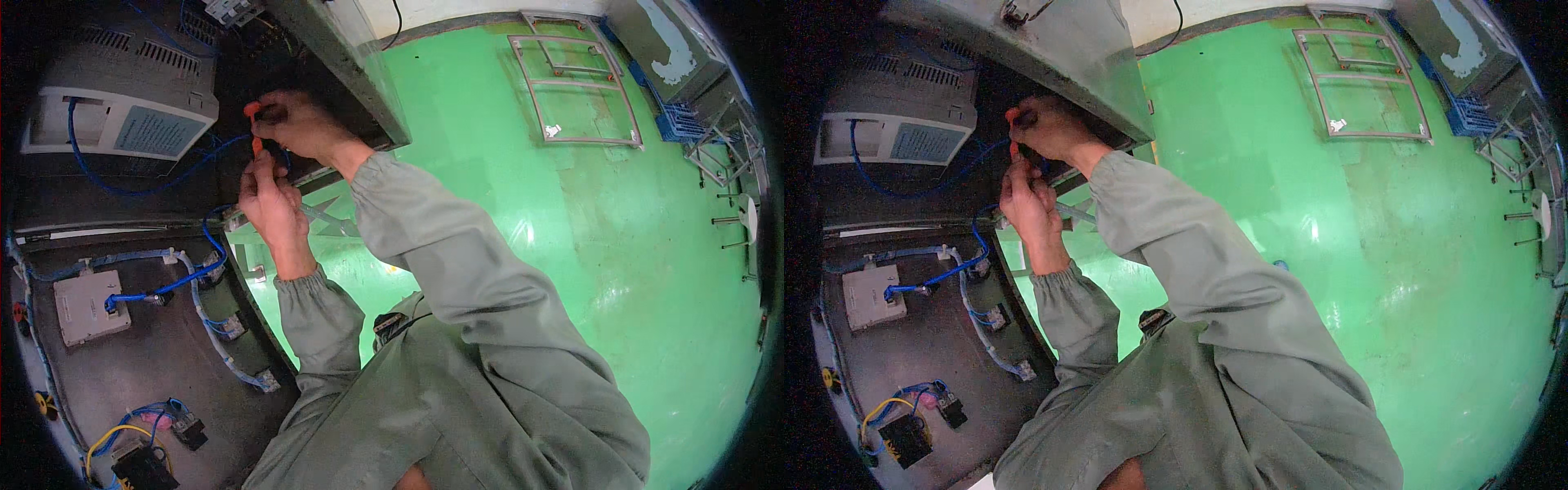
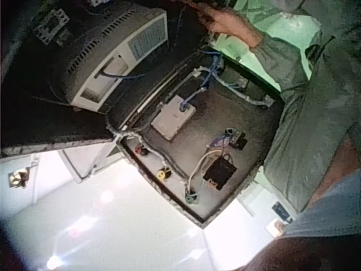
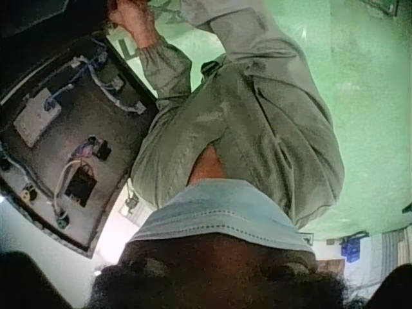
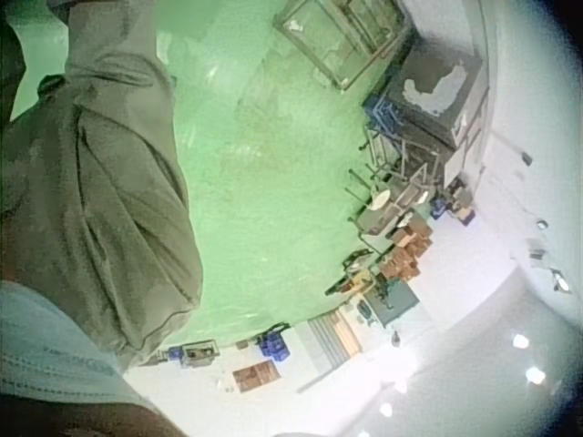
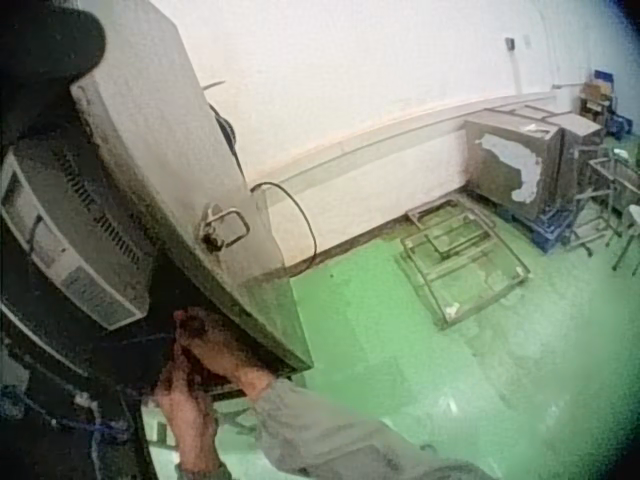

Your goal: The recorder uses a screwdriver and wrench to adjust internal components and wiring of an industrial control panel attached to large machinery.

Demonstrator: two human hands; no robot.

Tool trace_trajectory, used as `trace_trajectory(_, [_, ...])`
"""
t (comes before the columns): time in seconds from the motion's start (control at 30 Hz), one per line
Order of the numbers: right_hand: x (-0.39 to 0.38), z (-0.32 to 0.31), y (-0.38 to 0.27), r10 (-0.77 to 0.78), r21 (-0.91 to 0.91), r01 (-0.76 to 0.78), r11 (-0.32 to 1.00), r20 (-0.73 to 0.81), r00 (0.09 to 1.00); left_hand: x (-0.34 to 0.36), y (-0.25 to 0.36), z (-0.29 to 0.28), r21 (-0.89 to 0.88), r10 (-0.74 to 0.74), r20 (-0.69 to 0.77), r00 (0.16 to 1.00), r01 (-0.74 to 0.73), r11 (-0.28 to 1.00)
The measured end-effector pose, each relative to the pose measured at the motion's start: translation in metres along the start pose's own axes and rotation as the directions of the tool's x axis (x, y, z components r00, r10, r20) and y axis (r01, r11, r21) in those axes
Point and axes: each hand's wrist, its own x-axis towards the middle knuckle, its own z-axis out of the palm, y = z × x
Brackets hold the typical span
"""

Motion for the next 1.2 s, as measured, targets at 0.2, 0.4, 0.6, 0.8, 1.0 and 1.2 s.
trace_trajectory(0.2, [-0.004, 0.002, -0.007, 0.037, 0.099, -0.04, 0.994, 0.029, 0.999, -0.002, 0.004, -0.002, -0.048, -0.021, 0.014, 1.0, 0.022, 0.999])
trace_trajectory(0.4, [0.002, 0.002, 0.01, -0.123, -0.119, 0.113, 0.986, -0.082, 0.989, 0.001, 0.009, -0.002, -0.201, -0.165, 0.081, 0.983, 0.179, 0.963])
trace_trajectory(0.6, [0.006, 0.012, 0.01, -0.037, -0.02, 0.037, 0.999, -0.042, 0.998, 0.007, 0.009, -0.017, -0.374, -0.239, 0.264, 0.935, 0.327, 0.868])
trace_trajectory(0.8, [0.001, 0.016, 0.005, -0.057, -0.115, 0.044, 0.992, -0.116, 0.992, 0.009, 0.01, -0.018, -0.392, -0.259, 0.339, 0.904, 0.386, 0.835])
trace_trajectory(1.0, [0.001, 0.019, 0.002, -0.048, -0.159, 0.025, 0.987, -0.141, 0.989, 0.013, 0.011, -0.025, -0.421, -0.281, 0.323, 0.904, 0.404, 0.812])
trace_trajectory(1.2, [0.007, 0.025, 0.017, -0.233, -0.297, 0.15, 0.943, -0.268, 0.935, 0.015, 0.011, -0.021, -0.439, -0.313, 0.266, 0.912, 0.404, 0.803])
